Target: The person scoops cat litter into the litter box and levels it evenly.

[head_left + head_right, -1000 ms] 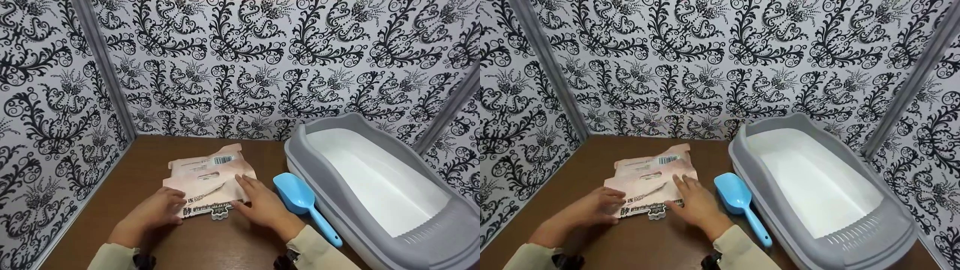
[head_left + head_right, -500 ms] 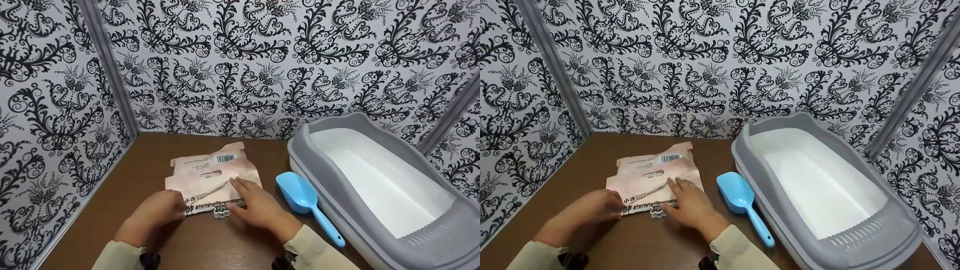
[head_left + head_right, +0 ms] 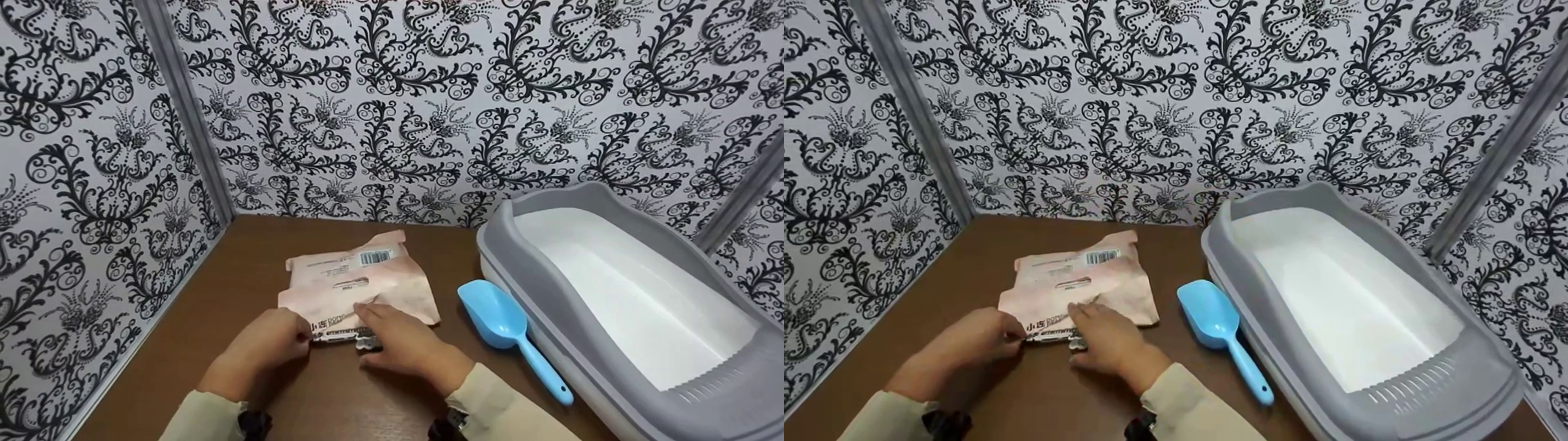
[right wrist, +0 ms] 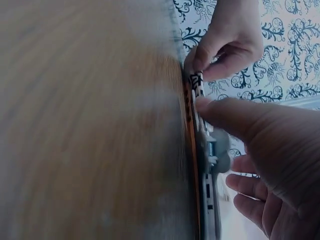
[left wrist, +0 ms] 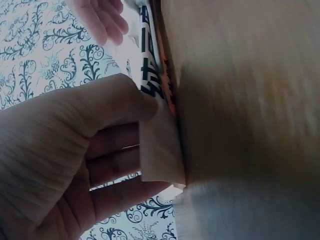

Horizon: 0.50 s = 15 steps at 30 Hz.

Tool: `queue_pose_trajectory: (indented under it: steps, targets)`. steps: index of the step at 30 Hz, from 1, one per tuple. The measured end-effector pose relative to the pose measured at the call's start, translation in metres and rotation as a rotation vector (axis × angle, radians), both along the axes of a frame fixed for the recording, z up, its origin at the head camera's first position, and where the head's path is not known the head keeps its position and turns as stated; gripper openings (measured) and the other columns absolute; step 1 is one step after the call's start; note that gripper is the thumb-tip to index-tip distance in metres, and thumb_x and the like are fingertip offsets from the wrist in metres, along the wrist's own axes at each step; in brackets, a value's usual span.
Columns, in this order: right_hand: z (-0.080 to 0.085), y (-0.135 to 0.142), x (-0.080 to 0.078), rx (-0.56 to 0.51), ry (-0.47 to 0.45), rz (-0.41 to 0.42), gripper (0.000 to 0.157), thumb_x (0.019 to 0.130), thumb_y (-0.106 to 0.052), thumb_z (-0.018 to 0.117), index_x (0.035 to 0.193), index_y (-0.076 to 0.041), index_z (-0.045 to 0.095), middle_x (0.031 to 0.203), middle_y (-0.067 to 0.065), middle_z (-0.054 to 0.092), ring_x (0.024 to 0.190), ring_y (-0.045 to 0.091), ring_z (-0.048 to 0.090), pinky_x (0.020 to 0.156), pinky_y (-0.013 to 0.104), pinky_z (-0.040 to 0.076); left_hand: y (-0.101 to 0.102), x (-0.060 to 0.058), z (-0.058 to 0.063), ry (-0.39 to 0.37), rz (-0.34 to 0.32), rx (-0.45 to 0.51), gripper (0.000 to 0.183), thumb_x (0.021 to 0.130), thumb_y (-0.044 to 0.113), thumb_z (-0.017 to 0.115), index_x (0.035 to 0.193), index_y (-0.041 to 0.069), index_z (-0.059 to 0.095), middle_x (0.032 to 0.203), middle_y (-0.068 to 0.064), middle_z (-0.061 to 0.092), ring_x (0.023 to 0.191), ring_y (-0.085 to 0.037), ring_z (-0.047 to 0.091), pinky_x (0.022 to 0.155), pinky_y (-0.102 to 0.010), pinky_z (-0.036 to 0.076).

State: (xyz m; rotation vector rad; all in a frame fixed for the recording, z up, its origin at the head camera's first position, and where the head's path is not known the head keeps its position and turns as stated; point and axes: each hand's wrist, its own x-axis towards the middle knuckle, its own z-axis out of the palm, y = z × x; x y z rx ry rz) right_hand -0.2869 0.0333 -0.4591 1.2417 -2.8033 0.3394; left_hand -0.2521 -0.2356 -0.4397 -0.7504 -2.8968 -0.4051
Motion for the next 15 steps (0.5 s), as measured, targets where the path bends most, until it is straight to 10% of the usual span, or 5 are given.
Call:
queue_pose_trajectory:
  steps: [15]
  targets:
    - [-0.0034,0.0027,-0.0044,-0.023,0.081,0.037,0.044,0.096,-0.015,0.072,0.139,-0.016,0.066,0.129,0.0,0.074,0.119,0.019,0.07,0.1,0.037,0.057,-0.0024,-0.004,-0.0037,0.009,0.001,0.03,0.021,0.082,0.007,0.07,0.068,0.022,0.066,0.063,0.014,0.053,0.057,-0.008,0.042,0.056,-0.026,0.039]
